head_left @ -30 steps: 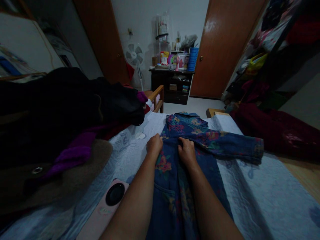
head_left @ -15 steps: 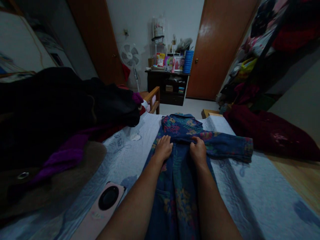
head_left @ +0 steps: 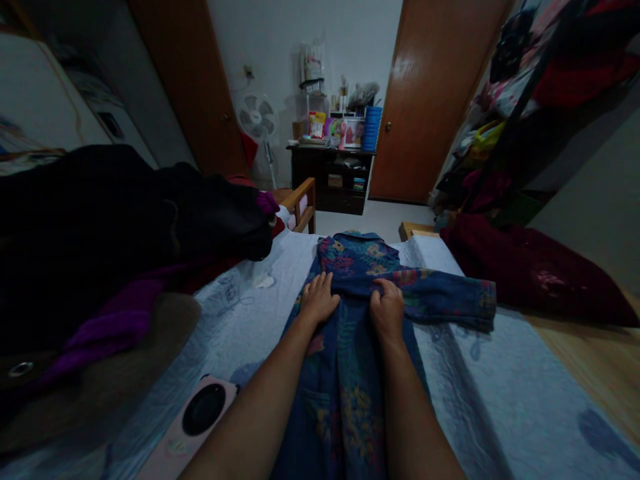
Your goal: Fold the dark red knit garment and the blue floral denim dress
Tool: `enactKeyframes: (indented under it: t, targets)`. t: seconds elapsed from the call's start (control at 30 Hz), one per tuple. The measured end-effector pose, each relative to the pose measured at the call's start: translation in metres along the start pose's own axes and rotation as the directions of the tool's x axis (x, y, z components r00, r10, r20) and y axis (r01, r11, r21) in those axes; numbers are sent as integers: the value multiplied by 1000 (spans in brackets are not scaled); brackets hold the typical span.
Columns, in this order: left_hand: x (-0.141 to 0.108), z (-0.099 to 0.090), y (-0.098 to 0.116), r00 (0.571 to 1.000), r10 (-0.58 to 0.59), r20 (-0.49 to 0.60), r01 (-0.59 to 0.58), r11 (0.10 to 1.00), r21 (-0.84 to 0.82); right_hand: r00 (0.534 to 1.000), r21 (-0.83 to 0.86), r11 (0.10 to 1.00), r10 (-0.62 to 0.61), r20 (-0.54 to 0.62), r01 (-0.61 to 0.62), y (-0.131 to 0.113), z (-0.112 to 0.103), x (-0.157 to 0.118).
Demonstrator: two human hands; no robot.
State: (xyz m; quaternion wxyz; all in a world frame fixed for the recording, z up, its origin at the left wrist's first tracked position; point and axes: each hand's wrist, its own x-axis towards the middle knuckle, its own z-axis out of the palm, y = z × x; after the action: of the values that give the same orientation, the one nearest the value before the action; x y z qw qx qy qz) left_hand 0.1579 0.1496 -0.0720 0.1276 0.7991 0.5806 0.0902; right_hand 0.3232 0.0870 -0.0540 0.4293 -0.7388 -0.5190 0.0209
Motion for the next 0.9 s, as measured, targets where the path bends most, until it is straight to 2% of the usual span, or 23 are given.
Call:
enactKeyframes:
  t: [0.1,0.17,0.4,0.57,0.67,0.73,0.83,0.87,0.9]
  targets:
    - [15,-6,-1,998,-68,-10,68,997,-44,992,7,1000,5,123,-6,5,13,-5]
    - [30,-9,-1,992,-116,-51,112,991,-74,987,-20,1000,20,157,-17,7,18,-8]
    - [84,-11,5,967,-217,-131,203,972,-117,995,-56,998,-3,97,9,11,21,-9]
    - [90,-6,7,964,-174,-201,157,983,-98,994,-93,995,-12,113,22,12,24,-12]
    - [87,-1,8,963,-137,-233,124,990,-69,985,-181,982,-30,169,62,10,22,-10]
    - [88,3,7,962,-105,-253,99,994,-34,962,-253,962,-31,272,103,7,18,-1]
    - [92,9,5,969,-65,-237,69,998,7,871,-287,946,11,492,150,2,13,27]
    - [94,10,4,973,-63,-223,66,998,6,841,-267,949,3,541,169,1,13,38]
    - [95,11,3,976,-63,-210,64,998,0,836,-254,951,-8,549,177,0,13,50]
